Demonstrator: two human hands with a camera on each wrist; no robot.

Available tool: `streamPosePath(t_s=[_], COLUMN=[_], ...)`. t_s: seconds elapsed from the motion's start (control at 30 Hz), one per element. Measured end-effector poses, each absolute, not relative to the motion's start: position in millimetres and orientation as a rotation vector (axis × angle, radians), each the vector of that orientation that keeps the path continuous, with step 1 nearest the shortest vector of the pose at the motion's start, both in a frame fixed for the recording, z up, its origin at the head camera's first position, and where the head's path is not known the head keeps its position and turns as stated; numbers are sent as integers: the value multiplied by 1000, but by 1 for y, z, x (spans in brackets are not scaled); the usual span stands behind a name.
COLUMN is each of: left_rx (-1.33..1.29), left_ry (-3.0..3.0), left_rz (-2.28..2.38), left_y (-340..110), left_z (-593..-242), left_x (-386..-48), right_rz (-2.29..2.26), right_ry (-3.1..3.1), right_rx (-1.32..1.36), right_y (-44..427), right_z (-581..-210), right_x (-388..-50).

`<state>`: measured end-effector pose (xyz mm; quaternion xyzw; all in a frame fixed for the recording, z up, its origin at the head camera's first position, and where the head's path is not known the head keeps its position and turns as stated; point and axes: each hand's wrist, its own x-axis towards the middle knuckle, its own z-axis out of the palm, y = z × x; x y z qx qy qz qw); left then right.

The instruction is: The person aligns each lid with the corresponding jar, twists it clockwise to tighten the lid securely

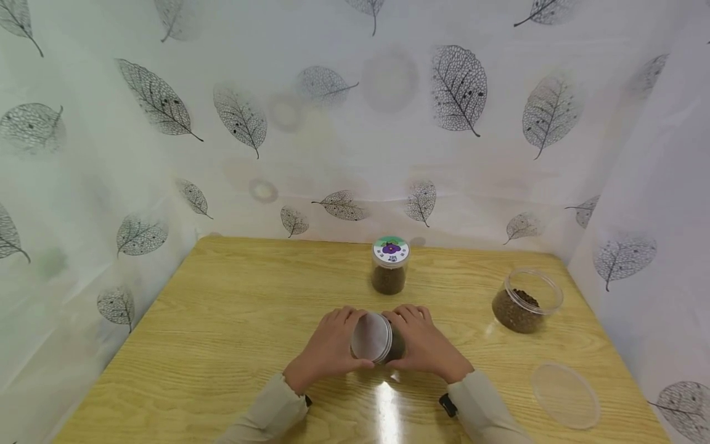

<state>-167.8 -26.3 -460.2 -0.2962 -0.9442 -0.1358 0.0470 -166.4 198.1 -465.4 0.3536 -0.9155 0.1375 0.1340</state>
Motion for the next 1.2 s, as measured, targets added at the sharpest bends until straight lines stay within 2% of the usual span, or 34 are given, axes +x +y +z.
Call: streamPosePath(t_s=[1.0,1.2], left_rx=[-1082,-997], left_ry=[-2870,-2864], left_rz=[-533,-520], left_y=[-33,-29], left_z=[-460,-461], left_x=[-175,-169], right_rz=[460,461], right_ry=[-2700,-2689], right_rx=[1024,1030], right_y=[199,199], right_z=[-464,-466], right_x=[-167,-168])
